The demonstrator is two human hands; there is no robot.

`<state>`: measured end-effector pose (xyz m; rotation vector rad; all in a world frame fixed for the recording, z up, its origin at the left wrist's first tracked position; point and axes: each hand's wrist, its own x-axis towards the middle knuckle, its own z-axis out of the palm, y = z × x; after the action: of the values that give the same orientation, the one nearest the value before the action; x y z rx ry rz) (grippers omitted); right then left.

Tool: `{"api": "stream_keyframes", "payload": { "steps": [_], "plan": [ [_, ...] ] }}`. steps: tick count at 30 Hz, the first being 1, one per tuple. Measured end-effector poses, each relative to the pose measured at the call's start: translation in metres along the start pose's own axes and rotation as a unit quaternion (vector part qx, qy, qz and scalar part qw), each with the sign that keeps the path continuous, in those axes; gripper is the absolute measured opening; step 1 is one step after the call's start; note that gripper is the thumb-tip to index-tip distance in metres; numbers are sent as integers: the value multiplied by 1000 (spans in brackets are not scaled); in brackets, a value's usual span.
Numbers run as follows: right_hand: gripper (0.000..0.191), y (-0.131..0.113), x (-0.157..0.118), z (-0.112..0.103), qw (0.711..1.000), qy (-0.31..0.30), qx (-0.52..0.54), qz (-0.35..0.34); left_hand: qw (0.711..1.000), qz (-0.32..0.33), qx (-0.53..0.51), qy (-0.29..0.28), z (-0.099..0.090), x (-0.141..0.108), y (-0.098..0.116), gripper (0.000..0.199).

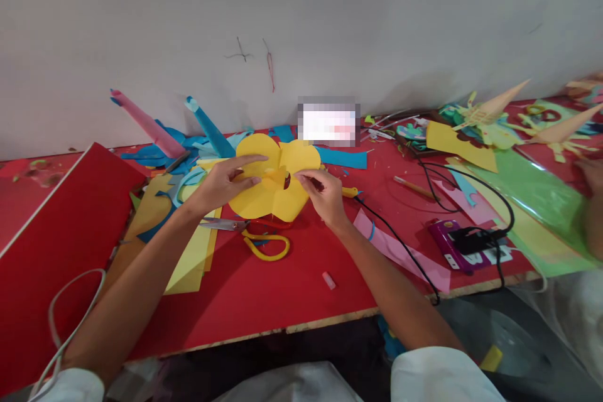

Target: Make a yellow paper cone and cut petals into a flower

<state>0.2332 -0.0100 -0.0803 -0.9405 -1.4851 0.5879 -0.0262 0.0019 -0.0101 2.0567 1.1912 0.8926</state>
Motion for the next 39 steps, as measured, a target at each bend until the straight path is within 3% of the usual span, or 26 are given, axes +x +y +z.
{"api": "stream_keyframes", "payload": {
  "steps": [10, 18, 32, 39],
  "plan": [
    [36, 15, 5, -6, 994, -78, 70, 44, 992, 16, -127, -13, -1, 1, -10, 64],
    [44, 9, 6, -9, 979, -144, 119, 84, 996, 13, -77, -47, -6, 0, -17, 62],
    [60, 11, 5, -12, 954, -165, 213, 130, 974, -21, -217, -64, -8, -4, -26, 72],
    [63, 13, 6, -14, 959, -168, 192, 121, 979, -10, -189, -72, -10, -5, -25, 74]
  ]
}}
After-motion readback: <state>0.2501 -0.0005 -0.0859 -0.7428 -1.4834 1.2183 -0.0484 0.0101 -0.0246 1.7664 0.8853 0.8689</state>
